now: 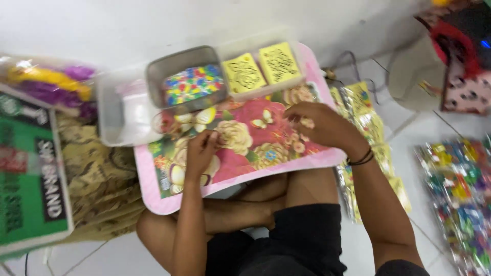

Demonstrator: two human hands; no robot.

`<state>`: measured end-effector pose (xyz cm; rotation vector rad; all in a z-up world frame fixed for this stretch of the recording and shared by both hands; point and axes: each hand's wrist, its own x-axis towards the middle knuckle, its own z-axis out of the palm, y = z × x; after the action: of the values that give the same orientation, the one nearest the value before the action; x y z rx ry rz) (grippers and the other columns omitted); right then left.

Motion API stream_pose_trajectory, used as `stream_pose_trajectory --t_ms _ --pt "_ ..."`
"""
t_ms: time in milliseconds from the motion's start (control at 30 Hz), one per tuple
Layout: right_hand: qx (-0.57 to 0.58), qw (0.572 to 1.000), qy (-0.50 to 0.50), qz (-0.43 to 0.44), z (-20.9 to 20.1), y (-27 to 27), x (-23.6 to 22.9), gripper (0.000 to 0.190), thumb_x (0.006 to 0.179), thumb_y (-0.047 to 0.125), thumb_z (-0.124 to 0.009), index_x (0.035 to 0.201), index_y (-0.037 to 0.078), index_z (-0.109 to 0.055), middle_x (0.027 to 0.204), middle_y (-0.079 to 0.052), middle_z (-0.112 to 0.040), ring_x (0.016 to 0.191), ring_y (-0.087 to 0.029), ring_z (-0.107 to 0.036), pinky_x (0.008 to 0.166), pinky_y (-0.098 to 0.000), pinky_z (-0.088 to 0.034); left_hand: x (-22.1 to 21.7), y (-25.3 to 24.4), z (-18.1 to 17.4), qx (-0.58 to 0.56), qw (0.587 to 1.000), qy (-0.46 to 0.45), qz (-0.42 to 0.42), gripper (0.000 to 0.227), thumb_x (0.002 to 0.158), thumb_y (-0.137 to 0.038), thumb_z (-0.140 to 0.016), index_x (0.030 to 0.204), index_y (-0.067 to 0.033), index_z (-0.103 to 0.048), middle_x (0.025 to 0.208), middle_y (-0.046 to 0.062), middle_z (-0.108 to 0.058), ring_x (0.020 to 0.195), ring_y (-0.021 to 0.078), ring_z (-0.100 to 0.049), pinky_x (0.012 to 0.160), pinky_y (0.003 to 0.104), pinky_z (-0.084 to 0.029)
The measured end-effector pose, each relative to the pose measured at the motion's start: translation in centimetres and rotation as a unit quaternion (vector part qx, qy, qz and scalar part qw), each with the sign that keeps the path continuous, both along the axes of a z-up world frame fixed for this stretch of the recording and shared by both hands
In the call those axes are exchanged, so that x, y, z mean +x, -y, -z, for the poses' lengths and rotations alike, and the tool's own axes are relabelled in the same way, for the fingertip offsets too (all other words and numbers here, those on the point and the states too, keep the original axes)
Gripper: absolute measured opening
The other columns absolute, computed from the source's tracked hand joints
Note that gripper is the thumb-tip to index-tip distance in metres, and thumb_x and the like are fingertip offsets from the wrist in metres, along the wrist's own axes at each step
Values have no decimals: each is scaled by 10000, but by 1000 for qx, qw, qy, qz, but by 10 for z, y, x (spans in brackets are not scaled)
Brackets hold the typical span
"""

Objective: The person fills small plastic bags with colored beads, pairs them with printed cartoon drawing cards, and places them into larger clear pouches before setting the completed sets aside on the floor.

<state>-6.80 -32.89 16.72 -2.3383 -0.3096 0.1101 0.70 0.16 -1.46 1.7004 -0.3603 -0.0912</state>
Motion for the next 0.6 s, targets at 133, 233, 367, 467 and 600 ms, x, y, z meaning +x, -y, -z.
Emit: stream_pose_trajectory --t_ms 133,233,367,467,600 --pt "-14 993 -19 -117 -12 -60 40 180 924 67 -641 1093 38 -696 1035 -202 -745 973 -402 -729 907 -550 -536 -2 -3 -9 13 999 27 -26 187 1032 -180 -610 955 -61 -733 743 149 -740 686 236 -723 638 391 -608" --pt "-76 980 15 -184 -4 -91 74 273 948 214 -663 1200 114 -700 1076 -154 -744 1042 -380 -710 908 -520 -552 -7 -6 -21 22 999 35 -15 194 1035 -194 -607 970 -72 -743 719 151 -731 683 262 -726 644 394 -595" --pt "-180 954 48 -235 -7 -126 122 308 963 253 -613 1241 125 -651 1075 -169 -701 1030 -445 -672 897 -574 -538 -8 -9 -29 34 999 38 -7 190 1030 -224 -606 986 -105 -747 720 151 -728 695 291 -719 666 413 -569" --pt "-244 935 59 -250 2 -151 160 276 975 297 -587 1220 183 -639 1040 -117 -687 1017 -418 -673 879 -565 -546 -6 -10 -32 37 998 42 -8 189 1032 -236 -604 995 -112 -743 710 145 -722 690 294 -711 668 409 -556" --pt "-273 912 144 -270 16 -180 189 259 960 298 -607 1197 199 -644 1004 -83 -671 975 -368 -686 822 -511 -552 -6 -16 -38 25 998 48 11 168 1022 -215 -610 976 -109 -732 706 146 -720 694 315 -716 673 400 -554"
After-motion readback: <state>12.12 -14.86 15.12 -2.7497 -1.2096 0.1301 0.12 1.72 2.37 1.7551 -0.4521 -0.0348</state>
